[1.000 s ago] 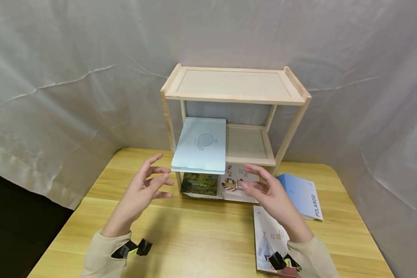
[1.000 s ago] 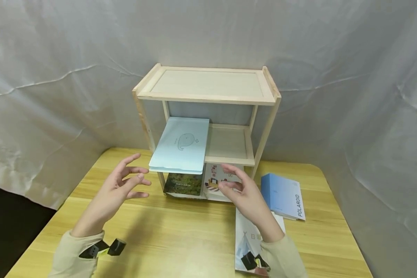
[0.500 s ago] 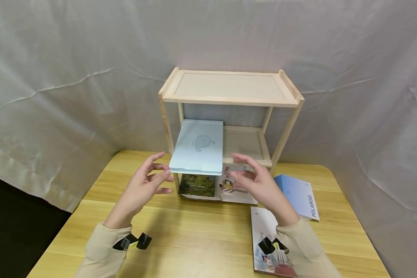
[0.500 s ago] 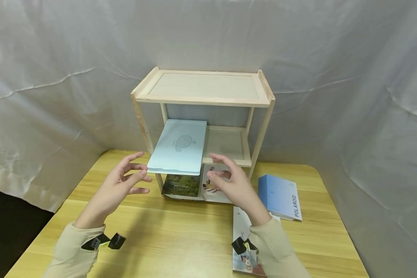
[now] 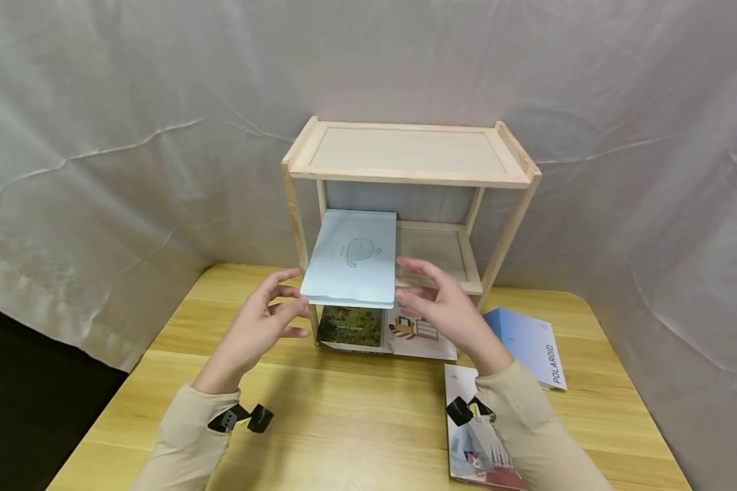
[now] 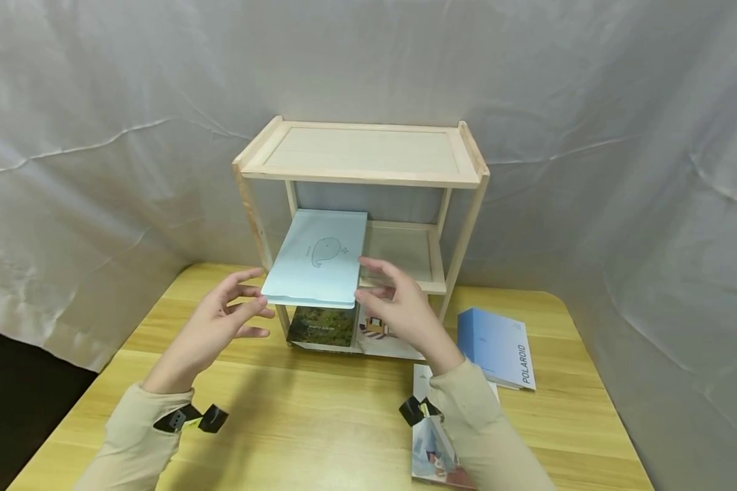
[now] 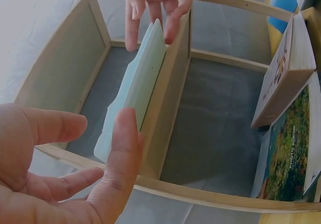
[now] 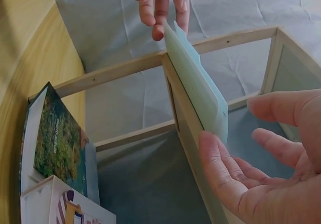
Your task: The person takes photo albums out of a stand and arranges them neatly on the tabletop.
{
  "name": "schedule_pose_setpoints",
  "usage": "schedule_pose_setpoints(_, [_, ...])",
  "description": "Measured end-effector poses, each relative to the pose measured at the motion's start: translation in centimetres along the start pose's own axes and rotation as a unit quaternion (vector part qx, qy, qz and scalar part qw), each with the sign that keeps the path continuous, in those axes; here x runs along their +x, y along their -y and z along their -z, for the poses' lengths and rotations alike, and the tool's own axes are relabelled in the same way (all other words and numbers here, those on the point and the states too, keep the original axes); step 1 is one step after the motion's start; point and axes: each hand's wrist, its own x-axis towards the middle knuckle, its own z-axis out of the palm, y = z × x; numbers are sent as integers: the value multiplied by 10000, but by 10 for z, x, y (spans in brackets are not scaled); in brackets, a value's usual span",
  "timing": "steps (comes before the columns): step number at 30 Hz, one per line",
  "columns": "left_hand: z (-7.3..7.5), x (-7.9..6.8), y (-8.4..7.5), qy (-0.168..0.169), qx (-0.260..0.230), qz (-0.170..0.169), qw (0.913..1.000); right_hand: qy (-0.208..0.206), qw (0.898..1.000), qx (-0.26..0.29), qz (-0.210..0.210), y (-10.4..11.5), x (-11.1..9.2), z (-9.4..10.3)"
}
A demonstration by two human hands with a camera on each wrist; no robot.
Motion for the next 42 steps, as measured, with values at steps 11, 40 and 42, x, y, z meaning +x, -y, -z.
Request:
schedule_pose_setpoints(11, [-2,6,1,-151,-107,8,9998,39,9998,-193,14,-1,8,2])
schedule_pose_setpoints(40, [-9,7,1,-535,29,-135,9985,-355,9980,-514,-42,5,-1,-7])
schedule_pose_setpoints(42, [-9,7,1,-531,33,-148,9985,-361,9980,-519,-46,5,-4,-7])
